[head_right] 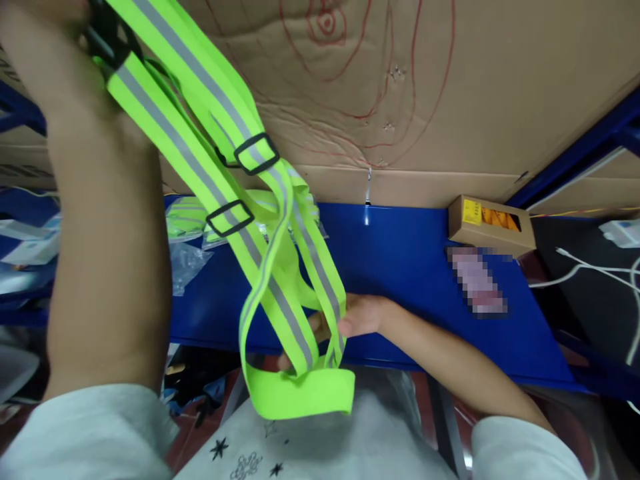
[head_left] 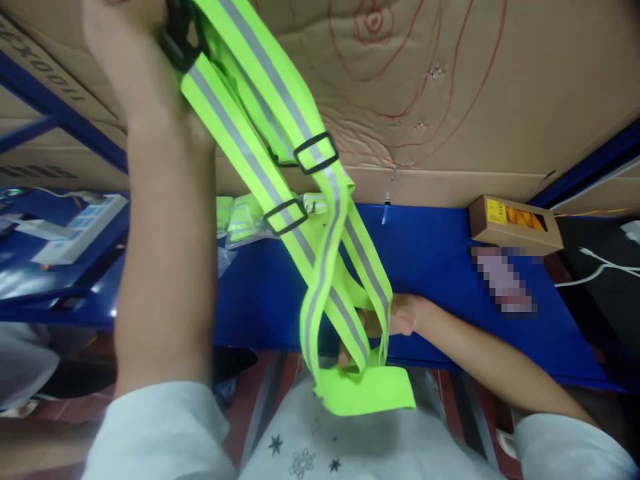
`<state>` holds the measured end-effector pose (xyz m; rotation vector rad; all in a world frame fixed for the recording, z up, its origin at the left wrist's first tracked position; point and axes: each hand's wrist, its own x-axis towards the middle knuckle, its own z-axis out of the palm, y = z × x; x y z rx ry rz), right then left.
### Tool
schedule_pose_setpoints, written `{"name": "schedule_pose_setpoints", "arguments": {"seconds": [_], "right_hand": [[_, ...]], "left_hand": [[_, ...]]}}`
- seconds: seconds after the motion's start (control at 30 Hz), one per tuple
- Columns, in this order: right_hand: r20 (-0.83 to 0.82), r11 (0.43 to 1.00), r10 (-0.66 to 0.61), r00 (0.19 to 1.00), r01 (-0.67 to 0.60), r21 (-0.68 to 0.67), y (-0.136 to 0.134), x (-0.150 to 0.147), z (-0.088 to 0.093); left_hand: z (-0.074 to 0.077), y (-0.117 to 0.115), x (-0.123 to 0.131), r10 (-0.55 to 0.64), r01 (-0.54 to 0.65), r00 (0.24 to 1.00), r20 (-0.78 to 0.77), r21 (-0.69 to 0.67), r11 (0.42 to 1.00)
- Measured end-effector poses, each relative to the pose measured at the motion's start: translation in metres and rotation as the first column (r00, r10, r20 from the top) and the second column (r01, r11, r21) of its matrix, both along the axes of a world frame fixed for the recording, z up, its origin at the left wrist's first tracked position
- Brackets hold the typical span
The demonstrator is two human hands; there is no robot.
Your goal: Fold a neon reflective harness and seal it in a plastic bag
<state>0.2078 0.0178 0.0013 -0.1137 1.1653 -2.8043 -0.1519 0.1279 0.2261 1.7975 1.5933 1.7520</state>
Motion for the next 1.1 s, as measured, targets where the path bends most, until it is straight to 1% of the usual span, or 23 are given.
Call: {"name": "schedule_pose_setpoints", "arguments": {"seconds": [0.03, 0.07, 0.1, 0.13, 0.2, 0.23, 0.3, 0.37, 0.4, 0.47, 0.53, 0.57, 0.63, 0.67, 0.7, 0.73, 0.77, 0.8, 0.9, 0.93, 1.0, 1.07, 1.1], "right_hand": [[0.01, 1.0, 0.0, 1.0, 0.0, 0.0, -0.002, 0.003, -0.004], [0.041, 1.0, -0.027, 0.999, 0.027, 0.0, -0.004, 0.007, -0.006], [0.097, 0.997, -0.08, 0.992, 0.08, 0.0, -0.005, 0.011, -0.007], [0.165, 0.99, -0.143, 0.976, 0.144, 0.006, -0.005, 0.016, -0.007], [0.32, 0.952, -0.3, 0.898, 0.303, 0.043, -0.004, 0.023, -0.004], [0.394, 0.916, -0.39, 0.832, 0.393, 0.077, -0.003, 0.026, -0.003], [0.497, 0.803, -0.575, 0.65, 0.564, 0.191, 0.001, 0.031, -0.001], [0.503, 0.662, -0.725, 0.471, 0.676, 0.323, 0.006, 0.034, 0.0], [0.474, 0.594, -0.784, 0.401, 0.707, 0.384, 0.009, 0.037, 0.0], [0.369, 0.453, -0.882, 0.291, 0.736, 0.503, 0.017, 0.044, -0.001], [0.232, 0.328, -0.944, 0.233, 0.716, 0.616, 0.027, 0.054, -0.004], [0.166, 0.286, -0.957, 0.238, 0.682, 0.673, 0.033, 0.06, -0.005], [0.059, 0.225, -0.953, 0.296, 0.566, 0.793, 0.045, 0.071, -0.007], [0.012, 0.18, -0.945, 0.327, 0.491, 0.852, 0.052, 0.077, -0.007], [-0.036, 0.118, -0.936, 0.349, 0.41, 0.904, 0.058, 0.081, -0.007], [-0.084, 0.048, -0.926, 0.368, 0.335, 0.941, 0.064, 0.085, -0.007], [-0.122, -0.013, -0.913, 0.389, 0.272, 0.962, 0.069, 0.088, -0.006], [-0.146, -0.055, -0.897, 0.417, 0.223, 0.973, 0.074, 0.089, -0.006], [-0.146, -0.112, -0.843, 0.518, 0.096, 0.989, 0.084, 0.086, -0.003], [-0.136, -0.135, -0.827, 0.545, 0.042, 0.99, 0.087, 0.084, -0.002], [-0.122, -0.201, -0.806, 0.579, -0.074, 0.977, 0.094, 0.081, 0.0], [-0.121, -0.269, -0.802, 0.584, -0.172, 0.948, 0.107, 0.08, 0.002], [-0.126, -0.295, -0.804, 0.58, -0.206, 0.933, 0.116, 0.08, 0.003]], "left_hand": [[-0.009, -0.001, -0.006, 0.007, -0.017, 0.995, 0.104, 0.091, 0.996], [-0.018, -0.004, -0.009, -0.008, -0.015, 0.981, 0.193, 0.117, 0.993], [-0.027, -0.008, -0.01, -0.005, -0.045, 0.953, 0.303, 0.158, 0.986], [-0.035, -0.012, -0.009, 0.002, -0.067, 0.928, 0.374, 0.16, 0.985], [-0.051, -0.02, -0.006, 0.04, -0.12, 0.878, 0.477, 0.138, 0.983], [-0.059, -0.024, -0.005, 0.063, -0.15, 0.856, 0.514, 0.129, 0.98], [-0.073, -0.033, -0.008, 0.102, -0.184, 0.836, 0.539, 0.1, 0.978], [-0.09, -0.043, -0.012, 0.151, -0.231, 0.809, 0.569, 0.072, 0.97], [-0.099, -0.05, -0.015, 0.172, -0.249, 0.794, 0.583, 0.054, 0.967], [-0.12, -0.067, -0.019, 0.195, -0.276, 0.757, 0.624, 0.035, 0.96], [-0.144, -0.09, -0.022, 0.212, -0.287, 0.745, 0.633, 0.016, 0.958], [-0.156, -0.103, -0.023, 0.239, -0.303, 0.746, 0.621, -0.002, 0.953], [-0.179, -0.132, -0.026, 0.321, -0.337, 0.779, 0.538, -0.071, 0.939], [-0.19, -0.147, -0.027, 0.35, -0.306, 0.804, 0.481, -0.169, 0.937], [-0.2, -0.162, -0.028, 0.36, -0.271, 0.82, 0.445, -0.254, 0.929], [-0.208, -0.177, -0.028, 0.387, -0.299, 0.811, 0.438, -0.258, 0.919], [-0.215, -0.192, -0.029, 0.376, -0.28, 0.814, 0.443, -0.268, 0.922], [-0.221, -0.205, -0.028, 0.366, -0.259, 0.818, 0.443, -0.283, 0.923], [-0.231, -0.242, -0.024, 0.378, -0.24, 0.841, 0.387, -0.358, 0.902], [-0.232, -0.253, -0.022, 0.402, -0.258, 0.855, 0.327, -0.404, 0.878], [-0.232, -0.272, -0.017, 0.423, -0.289, 0.893, 0.151, -0.529, 0.798], [-0.23, -0.287, -0.01, 0.375, -0.294, 0.927, -0.005, -0.629, 0.719], [-0.229, -0.293, -0.006, 0.344, -0.292, 0.938, -0.05, -0.648, 0.703]]}}
